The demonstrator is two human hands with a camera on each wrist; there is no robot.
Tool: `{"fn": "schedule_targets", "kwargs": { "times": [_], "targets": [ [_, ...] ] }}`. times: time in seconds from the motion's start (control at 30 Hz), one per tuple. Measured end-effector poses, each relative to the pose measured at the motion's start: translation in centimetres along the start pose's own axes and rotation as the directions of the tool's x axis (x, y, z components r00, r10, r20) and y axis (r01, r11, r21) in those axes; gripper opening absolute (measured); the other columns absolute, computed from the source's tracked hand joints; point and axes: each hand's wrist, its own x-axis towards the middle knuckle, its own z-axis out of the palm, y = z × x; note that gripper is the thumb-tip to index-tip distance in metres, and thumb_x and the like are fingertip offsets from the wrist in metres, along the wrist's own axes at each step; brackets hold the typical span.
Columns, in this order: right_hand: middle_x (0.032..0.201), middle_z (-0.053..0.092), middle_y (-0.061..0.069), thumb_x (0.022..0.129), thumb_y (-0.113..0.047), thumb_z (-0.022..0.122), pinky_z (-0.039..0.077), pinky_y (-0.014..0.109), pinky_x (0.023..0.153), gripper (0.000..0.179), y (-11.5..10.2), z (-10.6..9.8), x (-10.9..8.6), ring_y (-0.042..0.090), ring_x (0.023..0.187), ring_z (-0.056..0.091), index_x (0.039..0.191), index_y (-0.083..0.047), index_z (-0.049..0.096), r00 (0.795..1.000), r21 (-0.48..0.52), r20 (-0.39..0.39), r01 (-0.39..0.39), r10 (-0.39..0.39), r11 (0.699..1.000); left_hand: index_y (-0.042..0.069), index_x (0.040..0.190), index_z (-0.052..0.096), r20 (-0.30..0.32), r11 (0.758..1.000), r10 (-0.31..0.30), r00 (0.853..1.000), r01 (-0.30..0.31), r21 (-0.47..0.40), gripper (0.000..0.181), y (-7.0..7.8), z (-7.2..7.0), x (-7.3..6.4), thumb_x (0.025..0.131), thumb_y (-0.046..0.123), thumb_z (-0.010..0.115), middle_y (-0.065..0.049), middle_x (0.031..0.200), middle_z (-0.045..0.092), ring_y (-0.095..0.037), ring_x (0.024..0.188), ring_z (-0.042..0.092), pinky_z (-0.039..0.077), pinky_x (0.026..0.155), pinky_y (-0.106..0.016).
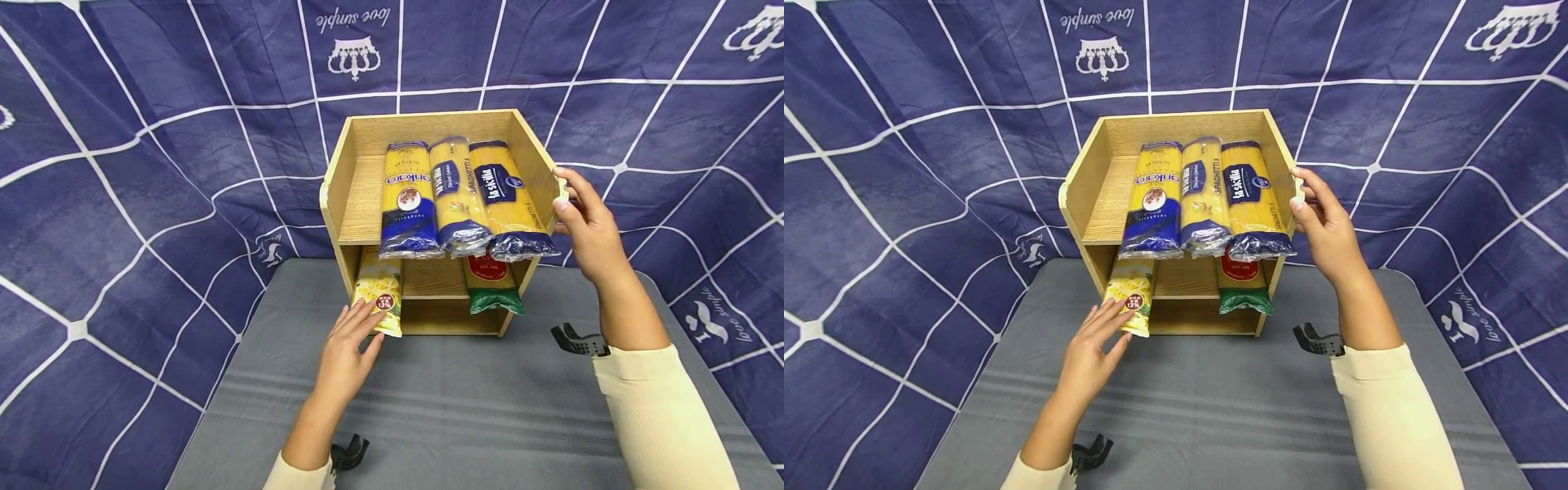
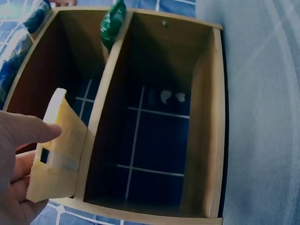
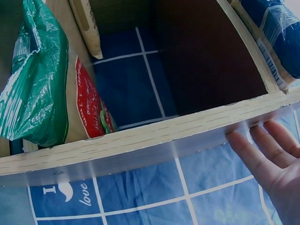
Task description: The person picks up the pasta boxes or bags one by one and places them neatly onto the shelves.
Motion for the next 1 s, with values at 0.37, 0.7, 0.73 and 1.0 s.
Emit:
{"fn": "schedule_targets", "kwargs": {
  "times": [0.37,0.7,0.73,1.0],
  "targets": [
    [0.120,0.059,-0.005,0.104,-0.016,0.053,0.054,0.011,0.074,0.047,0.0,0.0,0.0,0.010,0.107,0.058,0.150,-0.021,0.049,1.000,0.022,0.005,0.002,-0.002,1.000,0.012,0.129,0.071,0.007,1.000,0.018,1.000,-0.018,0.009,0.042,-0.6,0.6,0.8,0.088,0.008,0.077,-0.008,0.138,0.066,-0.030,0.133,0.058,0.043,0.114,-0.046],
    [0.120,0.059,-0.005,0.104,-0.017,0.053,0.054,0.012,0.075,0.047,-0.1,0.0,-0.1,0.009,0.107,0.058,0.150,-0.021,0.048,1.000,0.013,0.004,0.001,-0.001,1.000,0.012,0.128,0.070,-0.006,0.999,-0.001,1.000,0.002,0.034,0.039,-1.0,1.6,2.1,0.090,0.007,0.073,-0.008,0.136,0.067,-0.029,0.134,0.058,0.041,0.116,-0.044],
    [0.120,0.059,-0.004,0.104,-0.017,0.053,0.054,0.012,0.075,0.047,-0.1,0.0,-0.1,0.009,0.107,0.058,0.150,-0.021,0.048,1.000,0.021,0.005,0.000,0.000,1.000,0.012,0.128,0.070,-0.006,0.999,-0.004,1.000,0.004,0.038,0.038,-1.0,1.7,2.3,0.091,0.007,0.072,-0.008,0.136,0.067,-0.028,0.134,0.057,0.041,0.116,-0.044],
    [0.120,0.059,-0.003,0.104,-0.016,0.053,0.054,0.012,0.075,0.047,0.1,0.0,0.0,0.010,0.107,0.058,0.150,-0.021,0.049,1.000,0.047,0.009,0.000,0.000,0.999,0.009,0.124,0.072,-0.033,0.998,-0.014,0.999,0.016,0.064,0.034,-1.0,2.3,2.9,0.090,0.005,0.071,-0.009,0.135,0.067,-0.030,0.133,0.058,0.040,0.116,-0.049]
  ]
}}
